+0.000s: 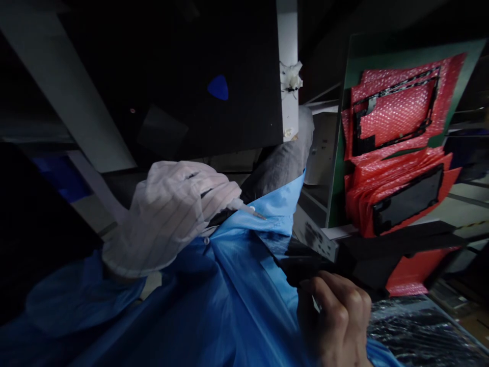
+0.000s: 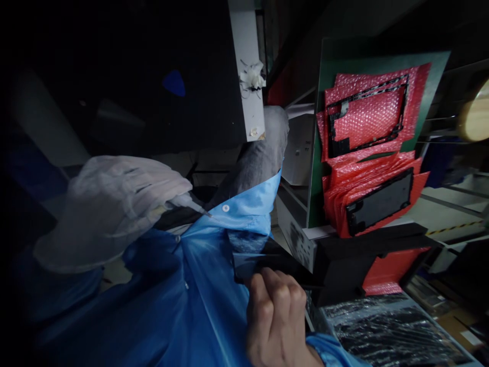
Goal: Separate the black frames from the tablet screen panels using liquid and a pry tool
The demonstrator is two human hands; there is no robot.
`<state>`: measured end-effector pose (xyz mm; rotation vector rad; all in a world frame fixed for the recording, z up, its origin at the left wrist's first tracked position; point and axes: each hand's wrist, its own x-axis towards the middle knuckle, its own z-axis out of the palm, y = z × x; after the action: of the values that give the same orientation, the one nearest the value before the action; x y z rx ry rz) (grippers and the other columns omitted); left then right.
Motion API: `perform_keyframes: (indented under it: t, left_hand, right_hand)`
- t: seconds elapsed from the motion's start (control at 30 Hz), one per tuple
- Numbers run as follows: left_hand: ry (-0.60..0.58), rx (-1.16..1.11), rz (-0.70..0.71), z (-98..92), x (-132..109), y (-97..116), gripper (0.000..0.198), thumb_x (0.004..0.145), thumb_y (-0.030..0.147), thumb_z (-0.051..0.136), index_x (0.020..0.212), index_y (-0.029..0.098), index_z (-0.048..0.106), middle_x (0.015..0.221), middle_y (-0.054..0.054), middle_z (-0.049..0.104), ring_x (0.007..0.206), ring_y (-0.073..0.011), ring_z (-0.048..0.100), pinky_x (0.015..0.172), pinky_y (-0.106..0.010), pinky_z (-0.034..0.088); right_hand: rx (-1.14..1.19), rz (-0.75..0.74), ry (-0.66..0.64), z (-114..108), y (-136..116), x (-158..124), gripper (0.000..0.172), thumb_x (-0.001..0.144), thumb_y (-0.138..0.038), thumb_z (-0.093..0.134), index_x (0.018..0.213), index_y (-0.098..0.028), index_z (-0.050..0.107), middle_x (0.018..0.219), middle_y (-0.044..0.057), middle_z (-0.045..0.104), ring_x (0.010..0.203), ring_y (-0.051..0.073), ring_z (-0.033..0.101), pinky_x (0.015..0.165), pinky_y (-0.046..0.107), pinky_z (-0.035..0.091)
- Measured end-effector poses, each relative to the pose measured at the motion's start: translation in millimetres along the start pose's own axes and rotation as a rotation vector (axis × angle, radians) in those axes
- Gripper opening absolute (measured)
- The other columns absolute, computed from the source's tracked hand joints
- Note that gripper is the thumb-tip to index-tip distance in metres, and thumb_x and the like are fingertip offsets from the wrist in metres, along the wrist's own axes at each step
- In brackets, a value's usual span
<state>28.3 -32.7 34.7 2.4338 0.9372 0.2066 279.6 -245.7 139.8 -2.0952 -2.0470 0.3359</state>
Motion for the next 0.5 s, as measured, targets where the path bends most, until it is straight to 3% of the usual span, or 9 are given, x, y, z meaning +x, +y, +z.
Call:
perform_keyframes:
  t: [0.1,0.2,0.33,0.5]
  left_hand:
    - [0.02,0.015,-0.057,4.3,4,10,0.032,0.107,0.044,0.075,0.137,0.035,0.075,0.123,-0.001,0.084,0.139,-0.0326,0.075,0.118,-0.054,0.062]
    - [0.054,0.05,-0.069,6.6,3,14,0.029,0.112,0.033,0.065,0.139,0.034,0.075,0.12,0.0,0.084,0.133,-0.0306,0.077,0.117,-0.053,0.061]
    - [0.097,0.136,0.046,3.5,3,3,0.031,0.12,0.018,0.049,0.134,0.026,0.075,0.12,-0.002,0.086,0.113,-0.0312,0.082,0.098,-0.051,0.062]
    - [0.069,0.121,0.106,-1.5,12,-11,0.022,0.115,0.019,0.059,0.114,0.024,0.08,0.107,-0.002,0.087,0.1,-0.0291,0.083,0.085,-0.045,0.058]
  right_hand:
    - [-0.013,-0.002,0.009,3,0,1,0.024,0.108,-0.001,0.065,0.127,-0.014,0.072,0.12,0.012,0.074,0.109,0.024,0.074,0.095,0.037,0.059]
    - [-0.016,0.013,0.014,3,0,3,0.025,0.108,0.001,0.065,0.126,-0.015,0.07,0.12,0.011,0.073,0.106,0.023,0.073,0.096,0.037,0.057]
    - [-0.007,-0.01,-0.037,-3,1,5,0.028,0.107,0.0,0.067,0.13,-0.015,0.069,0.123,0.013,0.072,0.11,0.025,0.073,0.097,0.038,0.058]
    - [-0.022,-0.021,-0.083,-7,4,4,0.031,0.105,0.002,0.07,0.132,-0.014,0.069,0.124,0.013,0.071,0.111,0.025,0.072,0.097,0.038,0.059]
